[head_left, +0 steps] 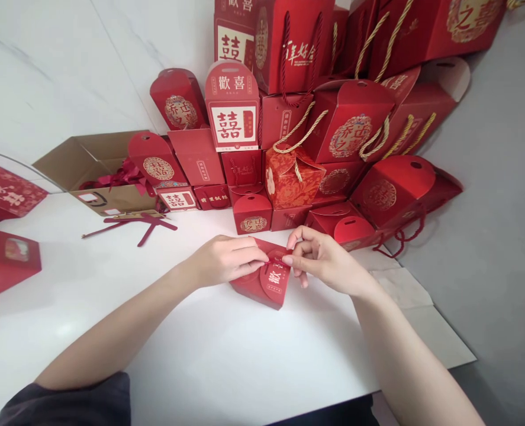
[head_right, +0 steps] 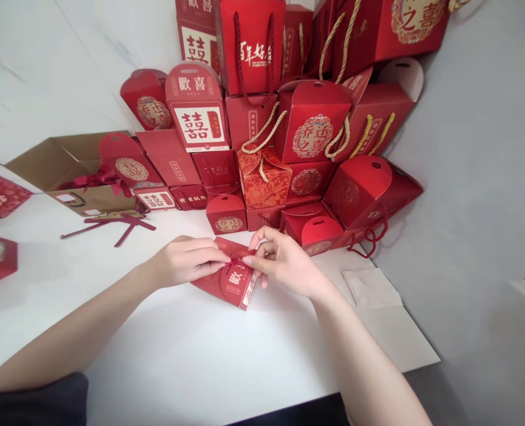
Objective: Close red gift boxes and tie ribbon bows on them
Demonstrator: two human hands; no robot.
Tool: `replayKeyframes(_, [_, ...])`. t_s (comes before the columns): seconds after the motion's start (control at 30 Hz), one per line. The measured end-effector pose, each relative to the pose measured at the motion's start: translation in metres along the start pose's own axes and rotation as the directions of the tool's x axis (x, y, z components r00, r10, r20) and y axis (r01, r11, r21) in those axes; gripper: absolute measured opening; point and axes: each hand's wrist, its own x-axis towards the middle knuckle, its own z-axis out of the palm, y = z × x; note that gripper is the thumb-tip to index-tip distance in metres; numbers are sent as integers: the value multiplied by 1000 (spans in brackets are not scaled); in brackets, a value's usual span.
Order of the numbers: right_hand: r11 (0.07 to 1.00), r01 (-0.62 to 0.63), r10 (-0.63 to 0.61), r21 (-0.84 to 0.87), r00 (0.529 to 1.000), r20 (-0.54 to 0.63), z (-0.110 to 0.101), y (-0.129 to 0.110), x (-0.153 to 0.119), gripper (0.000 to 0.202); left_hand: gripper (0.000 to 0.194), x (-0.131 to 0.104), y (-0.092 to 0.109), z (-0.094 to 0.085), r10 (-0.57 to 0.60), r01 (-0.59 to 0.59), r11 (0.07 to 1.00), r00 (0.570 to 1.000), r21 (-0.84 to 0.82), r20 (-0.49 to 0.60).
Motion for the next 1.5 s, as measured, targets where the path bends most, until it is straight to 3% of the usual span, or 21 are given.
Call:
replayKeyframes(0.07, [1000, 8, -10, 28, 998, 66, -1, 0, -1, 27, 10, 1, -1, -4, -171, 192, 960, 979, -204, 113])
replayKeyframes(0.1, [999, 4, -7, 34, 995, 95, -2, 0, -2, 27, 10, 1, -2, -6, -265, 316, 897, 944, -308, 196])
replayKeyframes(0.2, [1000, -1, -1, 15, 988, 152, -2, -1, -4, 28, 27, 3, -7, -12, -449, 635, 589, 772, -500, 450])
replayKeyframes(0.27, [999, 23, -16, -41, 985, 170, -2, -3, -6, 27, 37, 3, -11, -14, -466, 729, 423, 684, -538, 561])
replayKeyframes(0.37, [982, 95, -64, -163, 981, 183, -7, -4, -8, 24, 39, 1, -20, -15, -450, 773, 309, 632, -555, 631])
replayKeyframes(0.53, [932, 159, -109, -325, 980, 169, -21, -3, -10, 17, 32, -1, -30, -15, -419, 784, 268, 619, -560, 665])
replayKeyframes(0.63, [958, 112, -68, -263, 983, 172, -27, -2, -8, 24, 32, -1, -33, -18, -430, 799, 282, 600, -532, 675])
replayKeyframes(0.73, [983, -19, 52, -182, 982, 181, -28, -2, -7, 32, 33, -3, -34, -23, -434, 857, 318, 511, -405, 742])
replayKeyframes(0.83, [962, -138, 157, -234, 985, 68, -25, -3, -6, 57, 41, -4, -32, -27, -387, 876, 405, 426, -264, 818])
replayKeyframes(0.93, [920, -241, 257, -308, 966, 13, -21, -6, -7, 72, 45, -2, -27, -29, -353, 851, 463, 434, -249, 829])
replayKeyframes(1.07, [893, -298, 382, -336, 898, 219, -17, -9, -9, 76, 32, 3, -22, -31, -243, 847, 383, 478, -370, 844])
replayKeyframes(1.17, [916, -242, 333, -319, 903, 271, -16, -8, -8, 70, 33, 4, -20, -34, -254, 844, 342, 506, -413, 824])
replayKeyframes(1.33, [967, -160, 216, -197, 926, 309, -16, -1, -3, 41, 38, 3, -13, -40, -348, 858, 456, 417, -237, 840])
replayKeyframes(1.4, [985, -98, 135, -141, 950, 282, -16, 0, -3, 36, 38, 5, -9, -42, -331, 851, 470, 416, -235, 847])
replayKeyframes(1.5, [994, -24, 47, -105, 974, 223, -16, -3, -4, 31, 34, 7, -10, -43, -255, 868, 363, 442, -338, 860])
